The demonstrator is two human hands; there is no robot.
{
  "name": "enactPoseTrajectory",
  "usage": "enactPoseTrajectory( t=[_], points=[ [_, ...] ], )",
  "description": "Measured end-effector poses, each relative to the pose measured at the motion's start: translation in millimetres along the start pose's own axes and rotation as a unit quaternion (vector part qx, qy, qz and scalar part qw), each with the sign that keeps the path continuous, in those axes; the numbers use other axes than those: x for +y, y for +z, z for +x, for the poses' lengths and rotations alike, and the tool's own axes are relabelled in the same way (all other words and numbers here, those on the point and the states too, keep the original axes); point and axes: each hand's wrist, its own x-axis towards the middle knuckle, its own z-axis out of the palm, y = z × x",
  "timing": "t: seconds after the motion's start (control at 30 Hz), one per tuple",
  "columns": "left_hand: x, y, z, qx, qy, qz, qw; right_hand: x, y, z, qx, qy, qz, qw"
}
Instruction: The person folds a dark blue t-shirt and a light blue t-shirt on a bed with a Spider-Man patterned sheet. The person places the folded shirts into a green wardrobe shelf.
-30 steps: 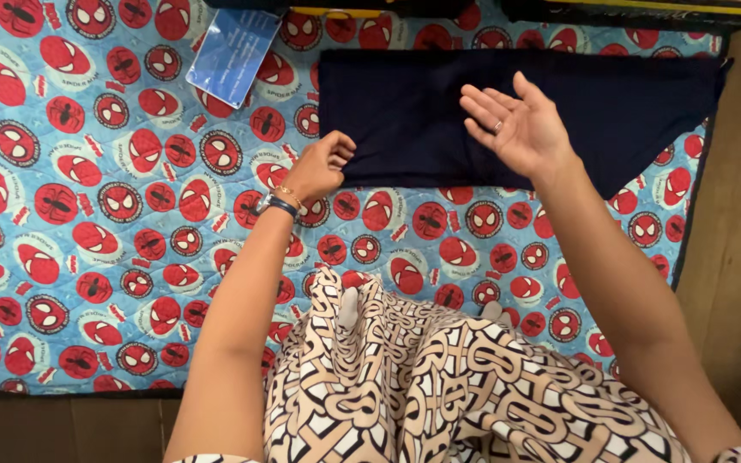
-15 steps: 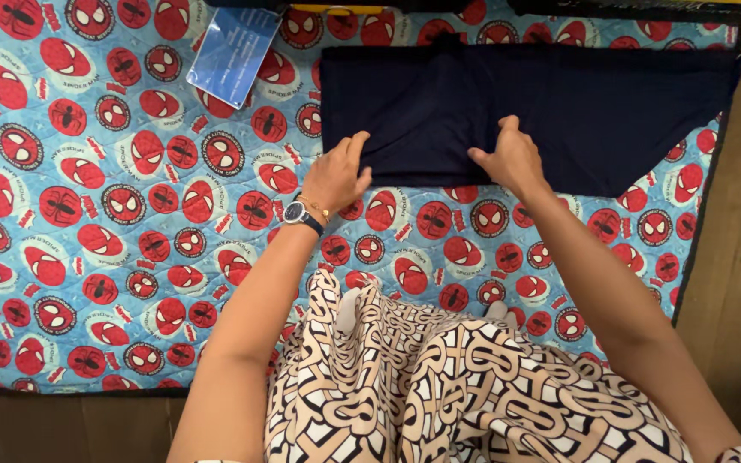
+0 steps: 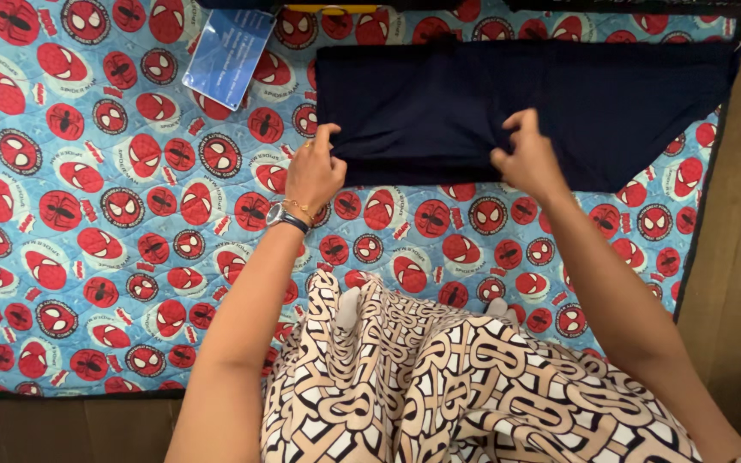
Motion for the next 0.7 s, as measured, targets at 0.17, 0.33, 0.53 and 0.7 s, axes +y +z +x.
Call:
enactPoseTrajectory(
  t=[0.17, 0.33, 0.53, 0.7],
  points=[
    [13.4, -5.6, -2.5, -0.018, 0.043, 0.052, 0.998, -3.3, 10.0, -14.0, -0.054, 0.06, -0.037, 0.996],
    [26.4, -9.7, -1.8, -0.006, 0.105, 0.052, 0.993, -6.2, -3.8, 0.9, -0.02, -0.023, -0.051, 0.998],
    [17.5, 3.5, -1.3, -0.011, 0.081, 0.022, 0.996, -18.2, -7.3, 46.4, 0.003, -0.098, 0.035, 0.995],
    [2.5, 8.1, 2.3, 0.015, 0.031, -0.045, 0.998, -35.5, 19.7, 87.0, 0.018, -0.17, -0.001, 0.985]
  ],
)
